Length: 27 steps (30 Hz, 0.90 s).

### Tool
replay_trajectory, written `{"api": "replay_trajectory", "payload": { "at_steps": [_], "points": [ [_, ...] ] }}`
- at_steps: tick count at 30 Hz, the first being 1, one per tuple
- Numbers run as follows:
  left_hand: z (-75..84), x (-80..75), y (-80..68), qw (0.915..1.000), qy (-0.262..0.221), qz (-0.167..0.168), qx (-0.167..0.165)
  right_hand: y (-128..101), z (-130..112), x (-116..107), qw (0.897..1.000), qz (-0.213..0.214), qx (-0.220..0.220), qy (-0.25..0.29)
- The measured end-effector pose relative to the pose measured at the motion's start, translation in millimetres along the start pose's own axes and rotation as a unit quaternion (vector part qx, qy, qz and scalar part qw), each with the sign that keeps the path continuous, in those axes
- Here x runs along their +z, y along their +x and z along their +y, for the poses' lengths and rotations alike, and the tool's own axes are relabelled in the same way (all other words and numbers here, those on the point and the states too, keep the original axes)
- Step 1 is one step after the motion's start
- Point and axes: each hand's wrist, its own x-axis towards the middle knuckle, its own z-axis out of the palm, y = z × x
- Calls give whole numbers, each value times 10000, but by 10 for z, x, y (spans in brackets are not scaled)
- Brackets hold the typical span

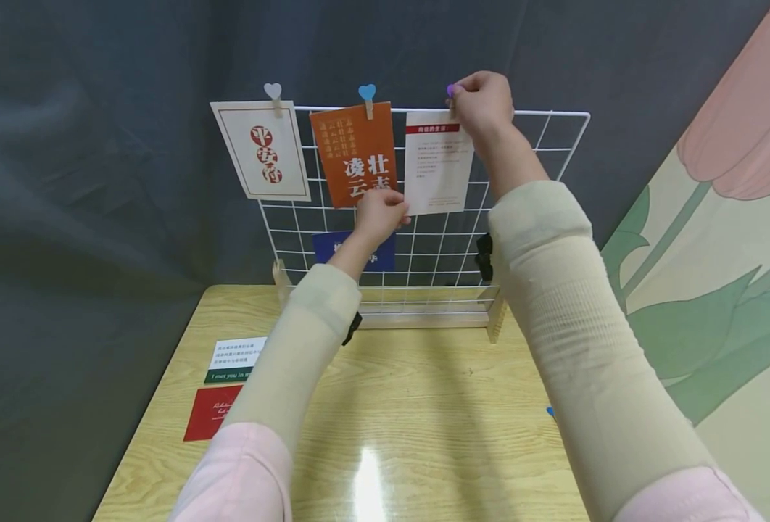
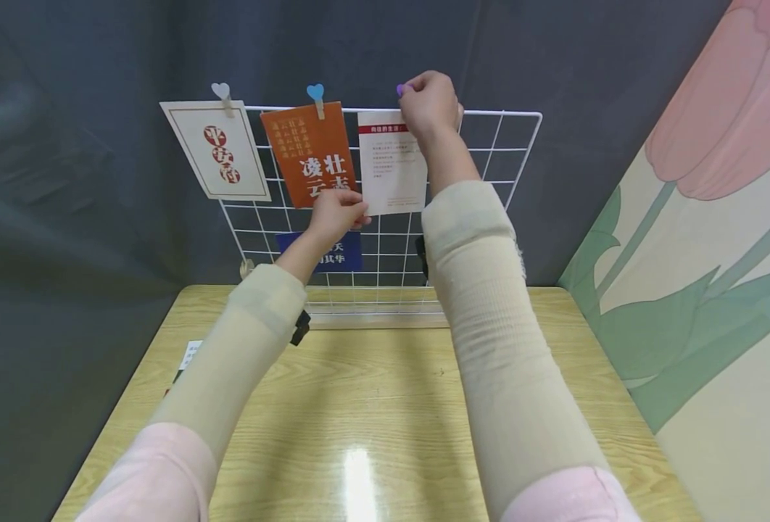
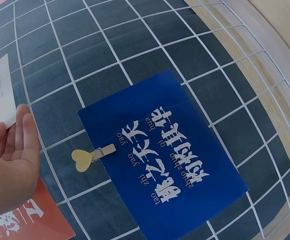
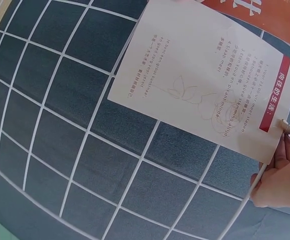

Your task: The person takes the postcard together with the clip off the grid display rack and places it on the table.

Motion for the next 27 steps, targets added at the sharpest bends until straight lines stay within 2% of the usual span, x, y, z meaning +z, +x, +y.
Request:
{"api": "replay_trajectory", "payload": {
  "at_steps": [4,11,19,27],
  "points": [
    [17,-8,-10,10000,-39,-47,-5,-27,-17,-10,9999,-81,87,99],
    [20,-17,-19,10000,-34,-23,-24,-598,-284,-135,9965,-376,290,686],
    [-15,-33,4,9997,-196,-27,-130,-458,-219,-126,9961,-360,245,771],
    [-40,-34,6,9996,-225,-12,-147,-740,-343,-173,9971,-159,92,742]
  ]
}}
